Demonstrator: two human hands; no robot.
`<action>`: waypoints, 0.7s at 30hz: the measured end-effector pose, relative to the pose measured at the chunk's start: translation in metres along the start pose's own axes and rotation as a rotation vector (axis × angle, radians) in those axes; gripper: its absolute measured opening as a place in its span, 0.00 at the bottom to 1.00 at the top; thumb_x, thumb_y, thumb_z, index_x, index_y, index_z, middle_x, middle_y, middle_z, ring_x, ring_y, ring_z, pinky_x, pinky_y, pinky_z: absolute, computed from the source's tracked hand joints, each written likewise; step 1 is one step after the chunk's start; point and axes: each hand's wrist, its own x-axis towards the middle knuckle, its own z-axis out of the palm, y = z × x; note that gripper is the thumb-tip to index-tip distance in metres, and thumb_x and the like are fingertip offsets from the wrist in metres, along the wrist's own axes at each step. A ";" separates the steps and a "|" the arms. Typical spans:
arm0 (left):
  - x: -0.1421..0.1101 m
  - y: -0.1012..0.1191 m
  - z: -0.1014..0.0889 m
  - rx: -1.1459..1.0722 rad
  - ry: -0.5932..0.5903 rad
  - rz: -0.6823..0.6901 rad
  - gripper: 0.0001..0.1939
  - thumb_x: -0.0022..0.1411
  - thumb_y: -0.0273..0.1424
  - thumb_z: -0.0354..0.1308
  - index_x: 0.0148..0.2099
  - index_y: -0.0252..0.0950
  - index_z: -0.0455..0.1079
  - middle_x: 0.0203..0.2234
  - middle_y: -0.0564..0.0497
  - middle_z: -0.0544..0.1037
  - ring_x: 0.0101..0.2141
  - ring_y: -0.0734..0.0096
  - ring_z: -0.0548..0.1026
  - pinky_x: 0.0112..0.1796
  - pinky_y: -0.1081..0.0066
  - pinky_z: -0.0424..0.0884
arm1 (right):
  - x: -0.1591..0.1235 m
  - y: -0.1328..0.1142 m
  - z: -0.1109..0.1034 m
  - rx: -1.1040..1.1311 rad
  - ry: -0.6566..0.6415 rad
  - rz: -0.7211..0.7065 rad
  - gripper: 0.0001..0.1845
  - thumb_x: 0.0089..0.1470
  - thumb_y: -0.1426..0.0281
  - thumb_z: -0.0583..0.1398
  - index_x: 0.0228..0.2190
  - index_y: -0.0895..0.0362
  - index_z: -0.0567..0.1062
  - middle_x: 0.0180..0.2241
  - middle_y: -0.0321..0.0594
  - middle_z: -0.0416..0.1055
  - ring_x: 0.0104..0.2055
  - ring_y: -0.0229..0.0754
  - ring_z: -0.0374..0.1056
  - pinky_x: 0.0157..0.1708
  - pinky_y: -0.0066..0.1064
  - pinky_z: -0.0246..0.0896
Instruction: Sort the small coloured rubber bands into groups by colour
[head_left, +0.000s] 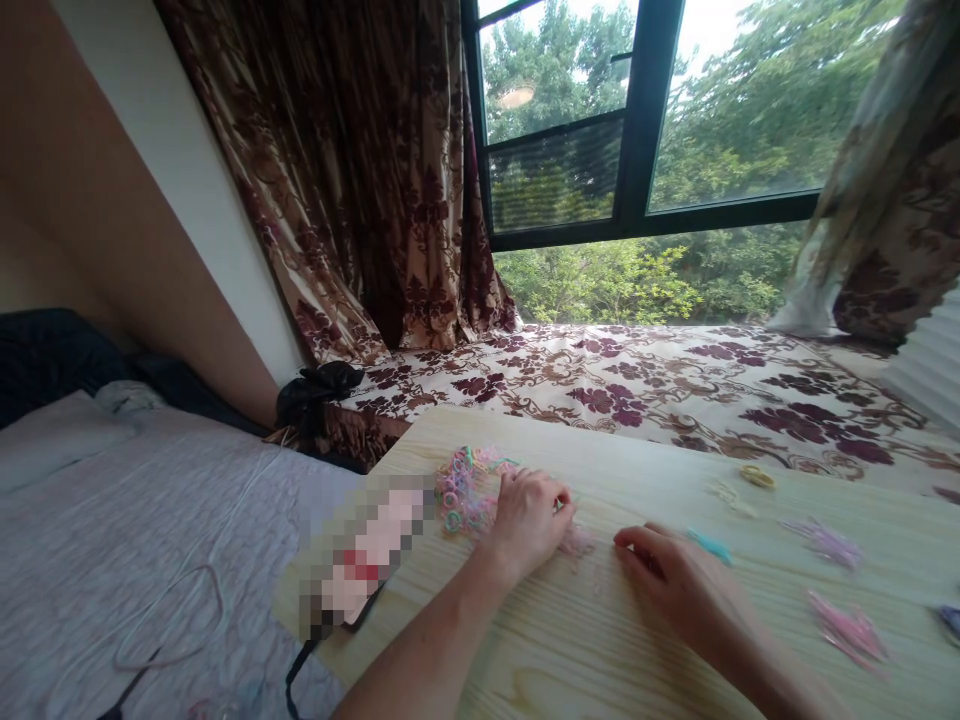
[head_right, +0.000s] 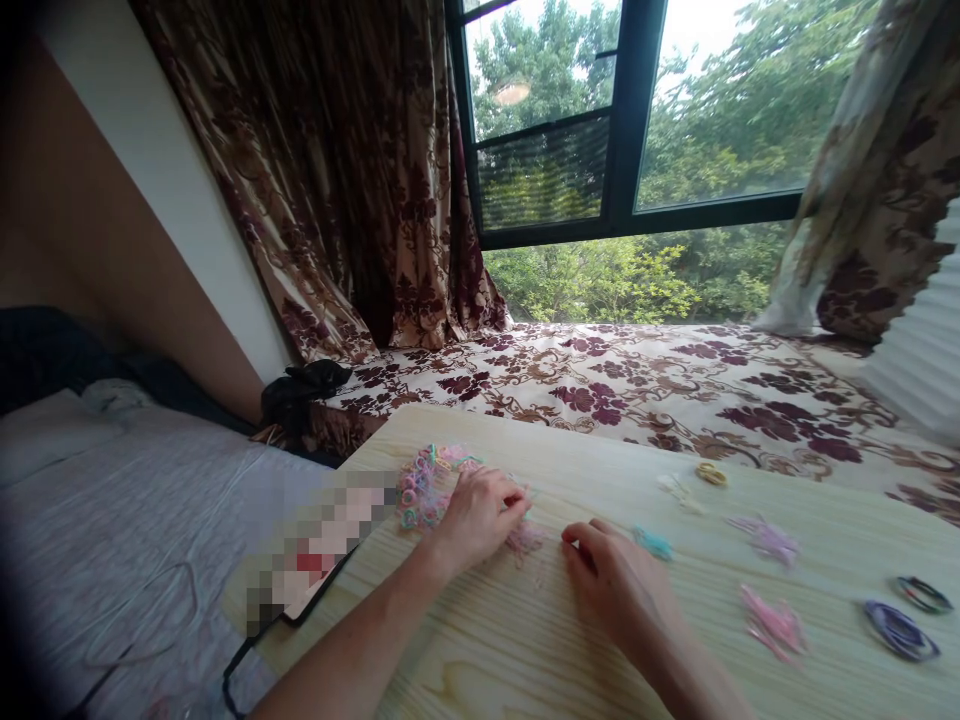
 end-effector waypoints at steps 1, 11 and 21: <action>0.001 -0.002 0.001 0.002 0.014 -0.013 0.10 0.59 0.34 0.51 0.33 0.39 0.73 0.33 0.50 0.76 0.40 0.66 0.70 0.46 0.63 0.57 | 0.000 0.000 0.000 -0.001 0.012 -0.006 0.14 0.52 0.67 0.50 0.29 0.52 0.75 0.29 0.39 0.73 0.30 0.42 0.68 0.27 0.29 0.54; 0.003 -0.012 0.007 0.057 -0.011 -0.065 0.06 0.53 0.27 0.56 0.36 0.37 0.70 0.34 0.50 0.75 0.42 0.64 0.68 0.48 0.64 0.58 | -0.001 -0.003 -0.002 -0.037 -0.005 0.000 0.16 0.53 0.67 0.48 0.30 0.53 0.75 0.31 0.41 0.73 0.30 0.41 0.68 0.27 0.29 0.54; 0.004 -0.005 -0.001 -0.131 0.038 -0.056 0.07 0.53 0.25 0.51 0.31 0.35 0.71 0.32 0.49 0.75 0.39 0.67 0.70 0.44 0.66 0.62 | -0.002 -0.004 -0.002 0.169 0.102 -0.040 0.15 0.53 0.66 0.50 0.33 0.54 0.76 0.30 0.40 0.73 0.28 0.39 0.67 0.28 0.30 0.59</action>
